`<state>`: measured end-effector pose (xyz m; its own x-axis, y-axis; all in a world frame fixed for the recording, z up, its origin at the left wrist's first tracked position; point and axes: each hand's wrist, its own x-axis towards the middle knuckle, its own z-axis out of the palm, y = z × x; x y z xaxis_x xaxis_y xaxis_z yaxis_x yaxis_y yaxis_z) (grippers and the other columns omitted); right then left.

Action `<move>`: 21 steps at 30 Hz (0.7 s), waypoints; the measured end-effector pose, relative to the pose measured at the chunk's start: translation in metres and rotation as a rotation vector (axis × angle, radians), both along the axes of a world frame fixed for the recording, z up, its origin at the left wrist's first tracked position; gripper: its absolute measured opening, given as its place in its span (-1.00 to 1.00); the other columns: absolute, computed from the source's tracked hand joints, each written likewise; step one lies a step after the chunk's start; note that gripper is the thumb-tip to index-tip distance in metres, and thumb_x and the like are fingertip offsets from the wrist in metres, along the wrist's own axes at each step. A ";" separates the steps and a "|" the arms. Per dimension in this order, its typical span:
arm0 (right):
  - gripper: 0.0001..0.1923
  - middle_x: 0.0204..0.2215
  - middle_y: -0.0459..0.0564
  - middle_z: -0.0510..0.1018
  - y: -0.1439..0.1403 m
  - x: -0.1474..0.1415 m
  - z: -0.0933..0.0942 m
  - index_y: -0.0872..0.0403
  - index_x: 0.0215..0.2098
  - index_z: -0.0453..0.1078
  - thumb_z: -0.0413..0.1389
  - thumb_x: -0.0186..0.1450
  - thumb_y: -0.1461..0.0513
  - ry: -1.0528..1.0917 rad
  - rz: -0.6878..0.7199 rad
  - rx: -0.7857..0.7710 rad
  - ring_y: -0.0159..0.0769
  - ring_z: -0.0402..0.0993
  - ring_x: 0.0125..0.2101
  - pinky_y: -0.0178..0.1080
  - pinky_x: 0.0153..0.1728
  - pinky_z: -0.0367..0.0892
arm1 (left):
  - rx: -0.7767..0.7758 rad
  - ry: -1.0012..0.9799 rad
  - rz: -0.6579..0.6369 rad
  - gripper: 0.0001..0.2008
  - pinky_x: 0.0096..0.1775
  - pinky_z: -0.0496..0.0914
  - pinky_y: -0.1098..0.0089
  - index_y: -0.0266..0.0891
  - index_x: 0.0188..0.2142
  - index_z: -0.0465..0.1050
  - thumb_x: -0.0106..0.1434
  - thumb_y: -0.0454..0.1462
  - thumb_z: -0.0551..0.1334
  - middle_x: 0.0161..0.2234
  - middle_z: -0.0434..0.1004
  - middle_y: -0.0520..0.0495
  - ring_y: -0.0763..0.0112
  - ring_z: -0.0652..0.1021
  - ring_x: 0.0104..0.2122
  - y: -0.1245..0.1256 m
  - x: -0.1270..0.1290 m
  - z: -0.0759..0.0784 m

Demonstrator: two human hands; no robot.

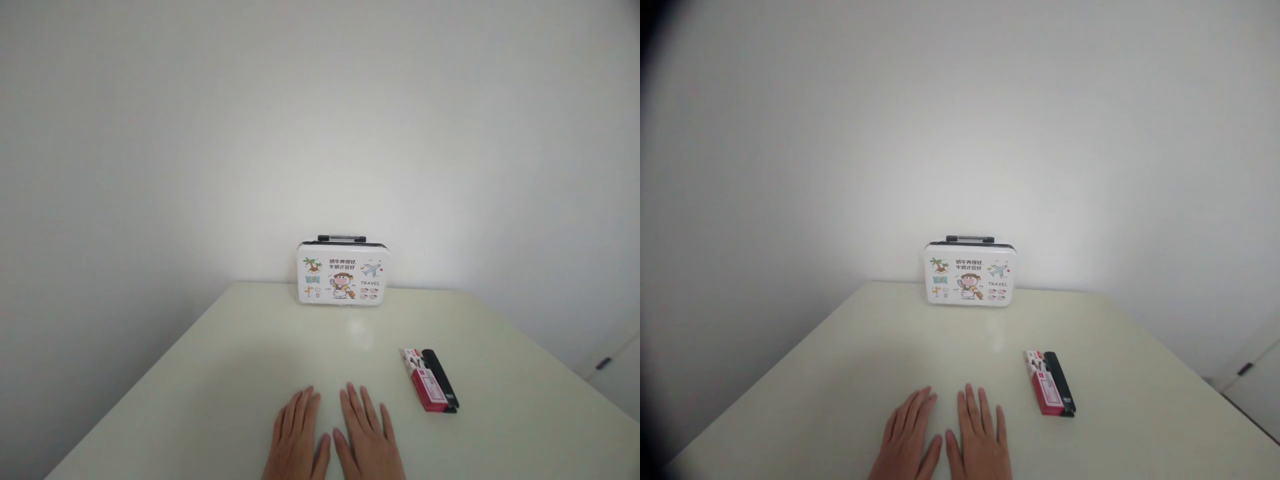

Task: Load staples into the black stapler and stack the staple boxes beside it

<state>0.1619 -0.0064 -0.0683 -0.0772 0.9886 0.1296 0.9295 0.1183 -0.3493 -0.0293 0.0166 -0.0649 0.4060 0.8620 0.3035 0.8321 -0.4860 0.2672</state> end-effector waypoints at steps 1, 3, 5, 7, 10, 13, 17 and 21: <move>-0.39 0.43 -0.13 -0.05 0.000 -0.002 -0.003 -0.21 0.45 -0.05 -0.09 0.46 0.01 -0.019 -0.020 0.013 0.13 -0.09 0.41 0.40 0.33 -0.10 | 0.026 0.026 -0.014 -0.44 0.29 0.18 -0.02 -0.05 0.37 0.17 0.43 -0.04 0.05 0.38 0.21 -0.08 0.04 0.28 0.33 0.002 -0.001 -0.005; -0.40 0.43 -0.11 -0.06 -0.001 -0.007 -0.008 -0.19 0.44 -0.03 -0.09 0.46 0.06 -0.051 -0.062 0.041 0.15 -0.09 0.41 0.43 0.32 -0.13 | 0.044 0.068 -0.040 -0.42 0.33 0.13 -0.06 0.01 0.43 0.00 0.47 -0.04 0.00 0.43 0.06 0.00 0.08 0.20 0.38 0.005 -0.002 -0.012; -0.40 0.42 -0.10 -0.07 -0.002 -0.009 -0.012 -0.19 0.44 -0.02 -0.10 0.46 0.07 -0.059 -0.054 0.053 0.17 -0.09 0.41 0.45 0.32 -0.14 | 0.041 0.087 -0.056 -0.41 0.33 0.14 -0.07 0.06 0.45 -0.08 0.48 -0.04 -0.02 0.44 -0.01 0.03 0.08 0.17 0.39 0.007 -0.003 -0.013; -0.40 0.42 -0.11 -0.06 -0.001 -0.010 -0.015 -0.21 0.44 -0.03 -0.09 0.46 0.04 -0.048 -0.023 0.052 0.18 -0.08 0.40 0.46 0.31 -0.13 | 0.034 0.088 -0.056 -0.40 0.32 0.16 -0.09 0.07 0.45 -0.12 0.48 -0.03 -0.02 0.44 -0.04 0.03 0.05 0.18 0.39 0.007 -0.003 -0.012; -0.40 0.41 -0.12 -0.01 0.000 -0.010 -0.018 -0.24 0.42 0.02 -0.04 0.44 0.05 -0.037 -0.048 0.069 0.19 -0.05 0.39 0.45 0.31 -0.12 | 0.013 0.084 -0.055 -0.40 0.32 0.18 -0.11 0.10 0.44 -0.14 0.48 -0.02 -0.01 0.44 -0.05 0.04 0.03 0.18 0.38 0.008 -0.004 -0.011; -0.40 0.41 -0.14 -0.01 -0.002 -0.007 -0.013 -0.27 0.41 0.03 -0.01 0.43 0.05 -0.023 -0.059 0.070 0.15 -0.04 0.39 0.42 0.33 -0.11 | -0.008 0.084 -0.058 -0.39 0.33 0.16 -0.13 0.13 0.44 -0.17 0.48 -0.02 -0.01 0.44 -0.07 0.06 0.04 0.16 0.39 0.008 -0.004 -0.011; -0.42 0.41 -0.18 -0.04 -0.006 0.003 0.001 -0.30 0.42 -0.03 -0.06 0.46 0.01 0.025 0.033 0.004 0.09 -0.03 0.40 0.38 0.32 -0.01 | -0.008 0.066 -0.034 -0.35 0.34 0.16 -0.11 0.07 0.45 -0.26 0.48 -0.02 -0.01 0.45 -0.10 0.03 0.08 0.12 0.41 0.007 -0.003 -0.011; -0.41 0.41 -0.18 -0.07 -0.008 0.006 0.006 -0.27 0.42 -0.04 -0.07 0.46 0.02 0.013 0.036 -0.002 0.10 -0.06 0.40 0.39 0.32 0.00 | -0.012 0.064 -0.019 -0.35 0.34 0.15 -0.08 0.02 0.46 -0.28 0.49 -0.04 -0.03 0.45 -0.11 -0.02 0.12 0.11 0.41 0.006 -0.003 -0.012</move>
